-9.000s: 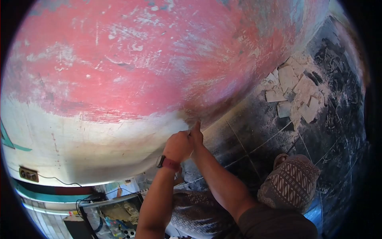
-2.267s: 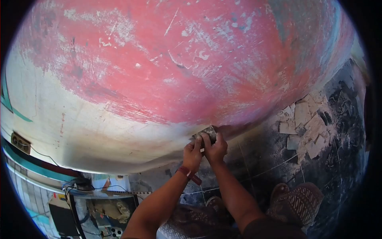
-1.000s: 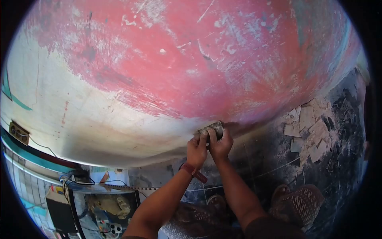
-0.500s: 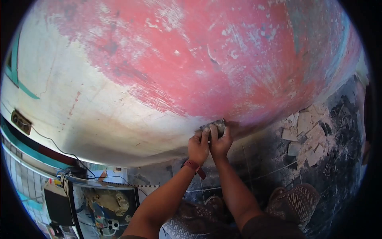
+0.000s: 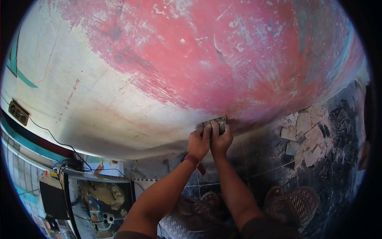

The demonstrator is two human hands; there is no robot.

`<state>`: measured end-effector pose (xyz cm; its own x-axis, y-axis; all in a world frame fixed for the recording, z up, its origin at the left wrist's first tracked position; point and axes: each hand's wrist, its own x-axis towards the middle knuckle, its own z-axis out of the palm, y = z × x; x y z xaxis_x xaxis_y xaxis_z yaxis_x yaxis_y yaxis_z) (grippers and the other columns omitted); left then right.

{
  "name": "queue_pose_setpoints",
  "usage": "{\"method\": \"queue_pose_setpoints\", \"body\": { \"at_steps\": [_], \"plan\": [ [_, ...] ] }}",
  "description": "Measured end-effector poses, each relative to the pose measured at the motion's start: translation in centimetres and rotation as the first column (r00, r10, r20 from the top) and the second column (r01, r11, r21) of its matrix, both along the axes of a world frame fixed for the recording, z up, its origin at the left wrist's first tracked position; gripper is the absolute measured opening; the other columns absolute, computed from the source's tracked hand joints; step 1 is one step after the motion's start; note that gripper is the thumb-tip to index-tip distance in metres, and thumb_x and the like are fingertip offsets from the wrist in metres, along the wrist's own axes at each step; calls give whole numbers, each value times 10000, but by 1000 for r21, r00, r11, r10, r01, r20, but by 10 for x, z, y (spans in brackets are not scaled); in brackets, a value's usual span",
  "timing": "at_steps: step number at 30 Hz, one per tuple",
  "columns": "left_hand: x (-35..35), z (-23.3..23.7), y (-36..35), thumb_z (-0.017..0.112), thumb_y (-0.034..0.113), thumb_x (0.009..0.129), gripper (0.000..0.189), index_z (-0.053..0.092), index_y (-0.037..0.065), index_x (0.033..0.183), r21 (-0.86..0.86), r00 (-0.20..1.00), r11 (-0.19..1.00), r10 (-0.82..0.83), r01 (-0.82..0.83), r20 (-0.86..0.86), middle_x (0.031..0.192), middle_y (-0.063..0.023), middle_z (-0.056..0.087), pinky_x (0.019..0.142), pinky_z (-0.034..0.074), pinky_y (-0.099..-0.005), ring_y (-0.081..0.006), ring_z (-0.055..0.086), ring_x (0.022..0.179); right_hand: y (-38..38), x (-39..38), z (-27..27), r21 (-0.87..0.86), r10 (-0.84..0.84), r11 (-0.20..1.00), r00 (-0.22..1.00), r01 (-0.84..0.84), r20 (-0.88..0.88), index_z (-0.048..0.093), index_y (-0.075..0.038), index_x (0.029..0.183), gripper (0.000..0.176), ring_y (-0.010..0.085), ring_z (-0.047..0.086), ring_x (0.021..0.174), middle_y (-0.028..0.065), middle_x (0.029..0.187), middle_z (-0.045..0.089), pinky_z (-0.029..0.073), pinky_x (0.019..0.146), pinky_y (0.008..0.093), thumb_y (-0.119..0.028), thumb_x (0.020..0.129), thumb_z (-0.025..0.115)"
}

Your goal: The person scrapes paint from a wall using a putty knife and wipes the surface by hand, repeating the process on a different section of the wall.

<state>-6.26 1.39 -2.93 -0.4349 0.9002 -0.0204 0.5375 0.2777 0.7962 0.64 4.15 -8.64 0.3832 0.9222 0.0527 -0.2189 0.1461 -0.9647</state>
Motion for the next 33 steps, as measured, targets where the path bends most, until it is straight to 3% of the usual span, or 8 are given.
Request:
{"method": "queue_pose_setpoints", "body": {
  "at_steps": [3,6,12,15,18,27,28,33],
  "plan": [
    [0,-11,-1,585,406,1038,544,706,-103,891,-19,992,1000,-21,19,-126,753,-313,665,705,526,-480,-390,726,742,4,2,-22,-24,-16,999,983,21,182,640,9,891,349,209,660,656,147,758,708,531,634,389,-297,932,804],
    [8,-12,-4,576,401,1043,537,701,-105,913,-92,977,996,-21,2,-211,781,-326,667,718,530,-479,-446,719,791,-10,1,-29,-153,-25,986,957,72,289,639,7,899,342,202,658,657,143,755,707,535,641,383,-291,936,802],
    [9,21,2,603,429,1024,553,693,-106,917,-38,995,999,-24,20,-100,747,-315,656,684,512,-481,-432,706,743,4,3,0,19,-43,999,997,42,60,666,-13,936,448,382,729,714,190,782,725,549,650,470,-434,896,814],
    [4,7,3,618,438,1012,561,688,-106,896,26,1000,1000,-17,17,-17,734,-303,653,670,507,-475,-414,693,706,8,-2,-5,64,-48,997,999,48,5,660,-18,927,427,362,730,701,174,776,729,551,645,463,-416,902,812],
    [7,-5,-1,594,464,1014,574,733,-84,916,-83,994,997,-18,10,-105,830,-348,666,742,514,-525,-492,696,870,-2,4,-22,-93,-27,994,968,51,249,636,17,886,406,203,652,658,153,752,706,537,649,402,-356,954,780],
    [0,8,2,609,467,1019,581,701,-95,903,51,996,997,-51,55,-69,756,-256,711,683,552,-466,-398,714,685,1,0,8,-34,-13,999,1000,12,-6,637,-22,886,417,340,703,658,179,755,712,549,639,443,-405,920,800],
    [1,15,1,582,448,1027,544,722,-75,969,-65,998,996,-58,57,-12,863,-336,682,755,526,-520,-495,696,891,4,-1,-3,-11,-18,1000,997,19,70,649,-21,910,420,339,703,678,176,778,718,551,657,445,-415,924,793],
    [-53,-89,-1,395,455,1088,535,526,127,1490,-246,782,897,-440,367,-440,1572,-204,476,1162,406,-483,-428,491,1392,-13,-8,-38,-114,-27,993,998,34,59,678,5,1008,480,251,671,763,149,864,728,551,748,436,-464,939,755]
  ]
}}
